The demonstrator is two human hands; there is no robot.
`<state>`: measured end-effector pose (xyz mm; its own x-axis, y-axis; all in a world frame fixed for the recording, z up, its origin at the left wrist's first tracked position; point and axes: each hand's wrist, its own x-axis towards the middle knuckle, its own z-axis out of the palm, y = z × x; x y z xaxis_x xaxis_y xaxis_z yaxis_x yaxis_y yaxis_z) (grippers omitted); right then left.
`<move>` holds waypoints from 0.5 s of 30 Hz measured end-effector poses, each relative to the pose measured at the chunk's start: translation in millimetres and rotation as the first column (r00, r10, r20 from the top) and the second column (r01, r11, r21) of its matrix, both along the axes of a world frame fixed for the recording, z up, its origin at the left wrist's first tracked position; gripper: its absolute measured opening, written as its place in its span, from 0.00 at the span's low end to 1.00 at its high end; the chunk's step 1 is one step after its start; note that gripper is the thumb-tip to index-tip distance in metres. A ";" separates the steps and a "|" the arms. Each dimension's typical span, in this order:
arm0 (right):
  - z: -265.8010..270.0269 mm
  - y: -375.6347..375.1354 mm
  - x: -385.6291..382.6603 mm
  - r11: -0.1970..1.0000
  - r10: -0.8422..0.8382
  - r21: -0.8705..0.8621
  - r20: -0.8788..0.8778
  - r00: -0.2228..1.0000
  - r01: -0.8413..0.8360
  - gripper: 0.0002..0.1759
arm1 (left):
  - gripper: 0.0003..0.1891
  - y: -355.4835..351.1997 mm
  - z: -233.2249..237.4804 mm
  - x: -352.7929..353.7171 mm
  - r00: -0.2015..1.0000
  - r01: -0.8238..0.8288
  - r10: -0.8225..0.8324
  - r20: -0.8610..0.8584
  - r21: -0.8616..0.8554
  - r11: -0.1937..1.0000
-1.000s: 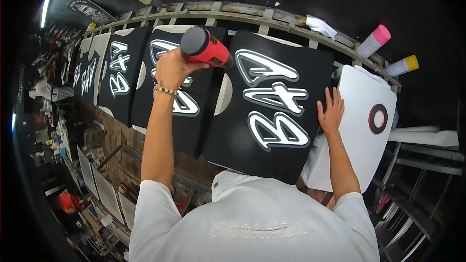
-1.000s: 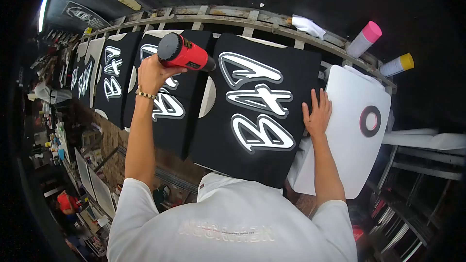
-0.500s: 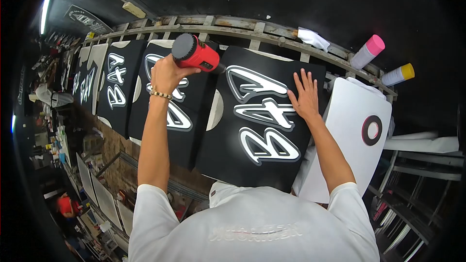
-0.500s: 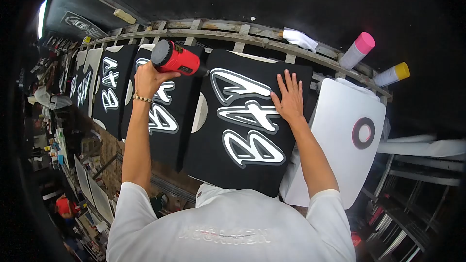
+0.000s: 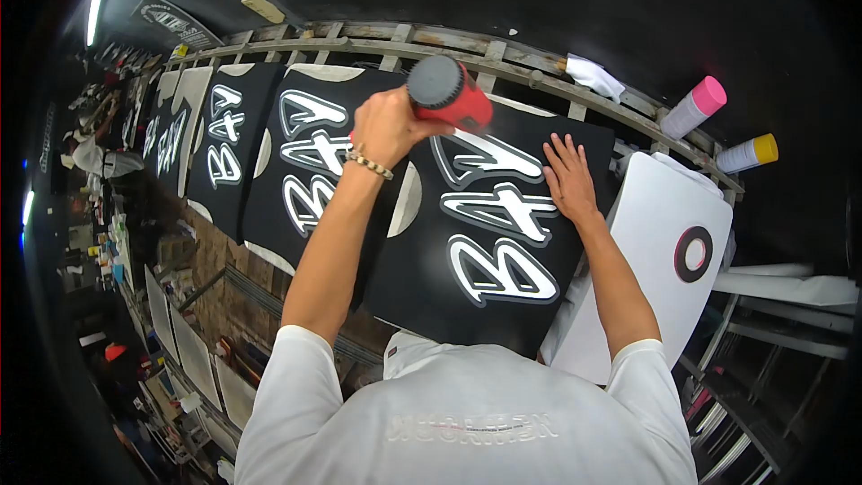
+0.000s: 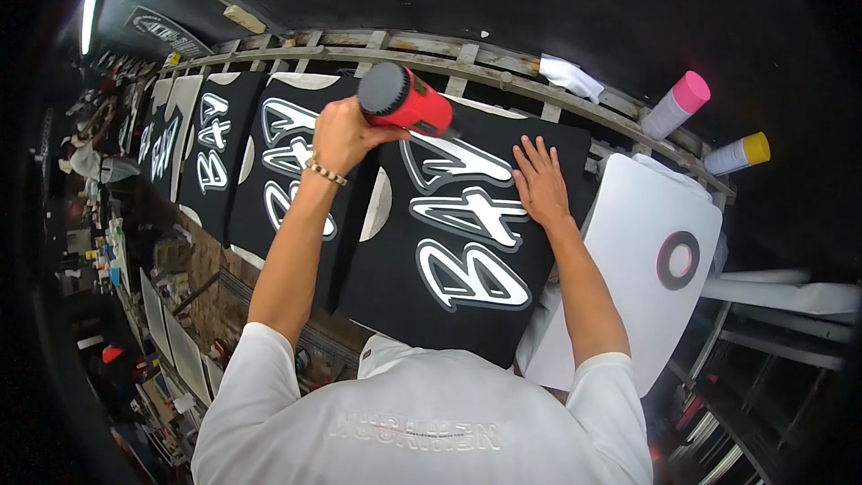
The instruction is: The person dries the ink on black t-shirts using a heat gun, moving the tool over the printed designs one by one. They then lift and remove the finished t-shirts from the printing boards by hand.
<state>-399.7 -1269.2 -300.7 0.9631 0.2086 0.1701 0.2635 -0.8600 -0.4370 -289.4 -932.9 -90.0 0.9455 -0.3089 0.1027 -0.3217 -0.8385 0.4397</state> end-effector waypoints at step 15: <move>4.8 27.4 13.5 0.983 0.093 -0.163 0.018 0.996 -0.088 0.36 | 0.33 60.0 22.3 -96.5 0.982 -0.175 0.152 0.116 0.221 0.960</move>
<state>-386.3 -1241.8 -295.9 0.9348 0.3215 0.1511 0.3527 -0.8910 -0.2860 -386.0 -872.9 -67.7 0.9740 -0.1772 0.1411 -0.2037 -0.9576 0.2036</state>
